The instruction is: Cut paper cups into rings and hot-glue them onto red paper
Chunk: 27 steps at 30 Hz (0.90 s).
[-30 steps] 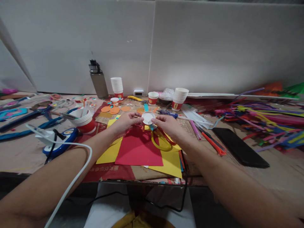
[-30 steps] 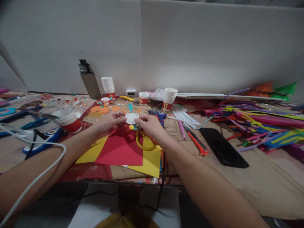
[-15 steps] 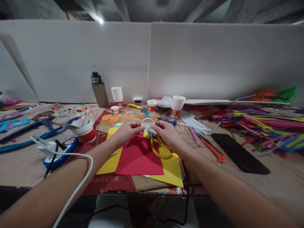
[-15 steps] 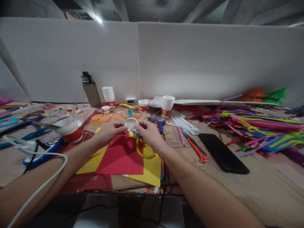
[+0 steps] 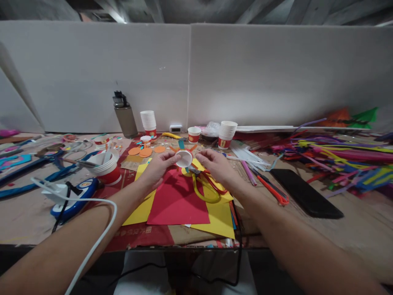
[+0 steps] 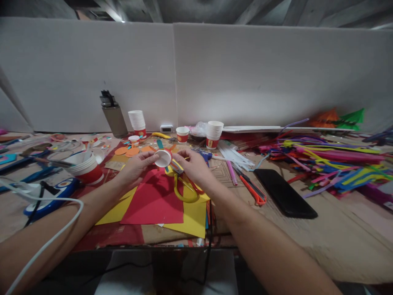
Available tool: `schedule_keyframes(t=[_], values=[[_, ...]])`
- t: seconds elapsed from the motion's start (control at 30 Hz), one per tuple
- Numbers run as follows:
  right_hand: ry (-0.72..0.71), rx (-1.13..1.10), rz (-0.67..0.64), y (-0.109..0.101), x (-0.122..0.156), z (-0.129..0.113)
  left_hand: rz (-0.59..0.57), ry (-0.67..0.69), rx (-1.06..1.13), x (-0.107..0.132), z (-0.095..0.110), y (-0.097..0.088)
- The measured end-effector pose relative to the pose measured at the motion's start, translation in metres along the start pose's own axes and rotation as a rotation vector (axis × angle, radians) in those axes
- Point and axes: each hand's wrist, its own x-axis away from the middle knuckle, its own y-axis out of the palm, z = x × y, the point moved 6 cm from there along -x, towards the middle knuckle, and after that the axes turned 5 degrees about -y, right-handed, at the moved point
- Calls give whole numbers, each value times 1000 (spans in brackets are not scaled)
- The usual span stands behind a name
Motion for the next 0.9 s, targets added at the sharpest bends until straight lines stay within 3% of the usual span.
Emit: schedule_keyframes(t=[0.17,0.33,0.43,0.57,0.73,0.9], values=[[-57,206,235,-46,-14,-1,71,-24,-83,-5,-1,-13],[-29,425,328,-76,-18,1,50,-83,-183,-6,-6,-13],[61,799,289,-93,-17,0,67,-107,-208,-5,-5,-13],[385,1223,109,-121,-12,19,101,-150,-252,-6,-7,-18],[564,1364,-148,-125,-8,48,113,-178,-306,-7,-8,-23],[570,1366,-214,-114,-8,61,108,-269,-377,-8,-12,-28]])
